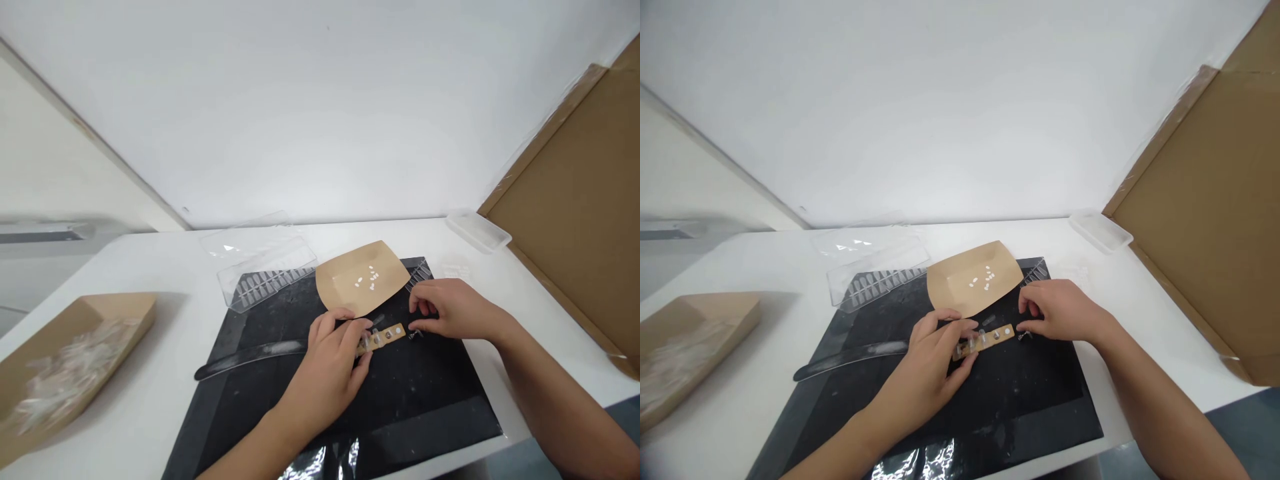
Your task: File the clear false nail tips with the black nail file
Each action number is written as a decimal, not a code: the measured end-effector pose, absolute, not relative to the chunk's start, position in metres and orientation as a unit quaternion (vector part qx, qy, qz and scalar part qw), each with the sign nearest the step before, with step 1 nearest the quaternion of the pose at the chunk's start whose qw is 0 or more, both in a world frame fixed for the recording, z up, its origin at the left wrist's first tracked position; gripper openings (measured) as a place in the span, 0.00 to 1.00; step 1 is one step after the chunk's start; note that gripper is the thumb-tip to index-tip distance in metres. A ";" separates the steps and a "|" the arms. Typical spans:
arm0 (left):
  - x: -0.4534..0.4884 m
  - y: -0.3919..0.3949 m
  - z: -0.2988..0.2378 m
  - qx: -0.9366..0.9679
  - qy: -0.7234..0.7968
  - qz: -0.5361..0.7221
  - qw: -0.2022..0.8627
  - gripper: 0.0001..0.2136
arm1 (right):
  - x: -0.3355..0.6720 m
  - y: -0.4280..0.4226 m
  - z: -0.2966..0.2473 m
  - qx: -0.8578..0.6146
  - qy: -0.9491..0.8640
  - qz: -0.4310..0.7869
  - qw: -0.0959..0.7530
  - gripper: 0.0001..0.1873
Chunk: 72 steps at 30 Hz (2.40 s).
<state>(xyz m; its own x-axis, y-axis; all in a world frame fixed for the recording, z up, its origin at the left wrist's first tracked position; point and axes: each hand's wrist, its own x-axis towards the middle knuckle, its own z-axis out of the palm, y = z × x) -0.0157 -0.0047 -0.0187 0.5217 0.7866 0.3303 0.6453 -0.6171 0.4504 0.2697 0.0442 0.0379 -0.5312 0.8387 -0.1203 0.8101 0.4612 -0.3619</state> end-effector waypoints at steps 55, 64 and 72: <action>-0.013 -0.006 -0.010 0.859 0.436 0.237 0.128 0.09 | 0.252 0.047 0.019 -0.453 -0.816 0.335 0.131 0.07; -0.014 -0.006 -0.011 0.860 0.437 0.234 0.123 0.09 | 0.249 0.048 0.012 -0.403 -0.855 0.300 0.132 0.08; -0.013 -0.007 -0.011 0.859 0.437 0.240 0.119 0.09 | 0.246 0.044 0.014 -0.366 -0.885 0.265 0.113 0.12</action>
<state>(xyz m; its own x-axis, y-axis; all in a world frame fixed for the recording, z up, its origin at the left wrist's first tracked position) -0.0134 -0.0069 -0.0111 0.5030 0.8079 0.3070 0.6936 -0.5893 0.4143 0.2463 0.0442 0.0139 -0.7069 0.7072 0.0071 0.5869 0.5922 -0.5521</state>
